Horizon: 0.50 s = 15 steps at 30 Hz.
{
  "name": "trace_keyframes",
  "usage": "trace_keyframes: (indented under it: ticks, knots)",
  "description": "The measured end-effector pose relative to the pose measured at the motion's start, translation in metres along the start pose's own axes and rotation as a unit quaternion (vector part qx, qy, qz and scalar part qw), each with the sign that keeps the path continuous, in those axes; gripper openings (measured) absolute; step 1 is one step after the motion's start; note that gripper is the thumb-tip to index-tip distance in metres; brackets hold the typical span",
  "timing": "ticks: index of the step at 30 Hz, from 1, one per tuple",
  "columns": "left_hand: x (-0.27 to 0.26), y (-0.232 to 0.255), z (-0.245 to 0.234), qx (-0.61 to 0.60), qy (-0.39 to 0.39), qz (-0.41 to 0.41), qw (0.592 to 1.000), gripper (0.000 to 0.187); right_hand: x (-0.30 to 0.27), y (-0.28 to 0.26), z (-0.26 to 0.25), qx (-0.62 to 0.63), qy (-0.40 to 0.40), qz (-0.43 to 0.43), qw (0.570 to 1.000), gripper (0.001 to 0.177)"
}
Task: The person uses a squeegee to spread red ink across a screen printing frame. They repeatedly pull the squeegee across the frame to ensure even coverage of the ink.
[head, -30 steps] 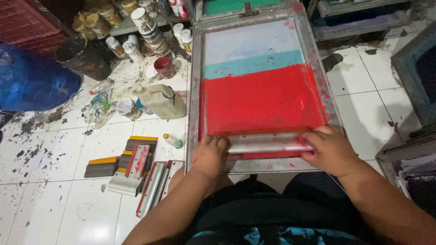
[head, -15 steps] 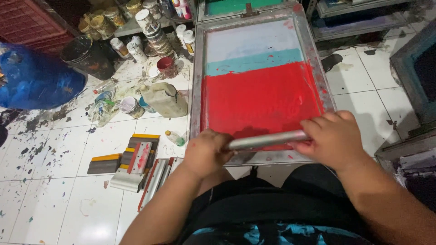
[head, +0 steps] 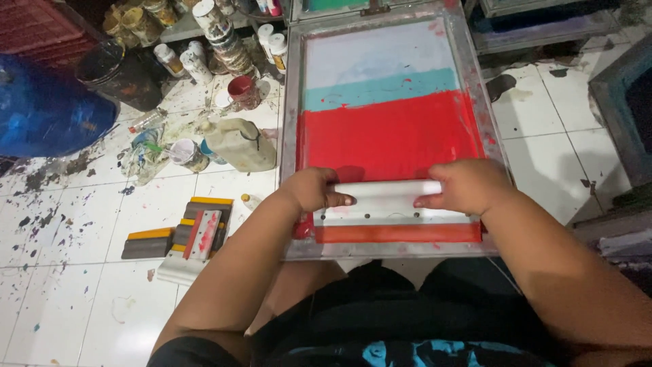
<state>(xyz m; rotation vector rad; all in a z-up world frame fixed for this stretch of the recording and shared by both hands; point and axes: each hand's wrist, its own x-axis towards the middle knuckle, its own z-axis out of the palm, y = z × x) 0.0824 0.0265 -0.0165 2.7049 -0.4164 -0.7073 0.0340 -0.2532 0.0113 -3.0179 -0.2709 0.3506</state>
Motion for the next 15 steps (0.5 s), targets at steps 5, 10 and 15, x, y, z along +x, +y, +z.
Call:
trace_keyframes:
  ticks: [5,10,15]
  knots:
    - [0.028,-0.003,-0.008,0.023,0.012,-0.007,1.0,0.061,0.031,0.004,0.002,0.015,-0.019,0.02,1.0,0.05]
    - [0.063,-0.012,-0.018,0.015,-0.002,-0.01,1.0,0.062,0.069,0.014,0.005,-0.009,-0.059,0.018,0.998,0.052]
    - [0.088,-0.014,-0.036,0.023,0.026,-0.049,0.998,0.061,0.108,0.026,0.006,-0.027,-0.043,0.027,0.998,0.054]
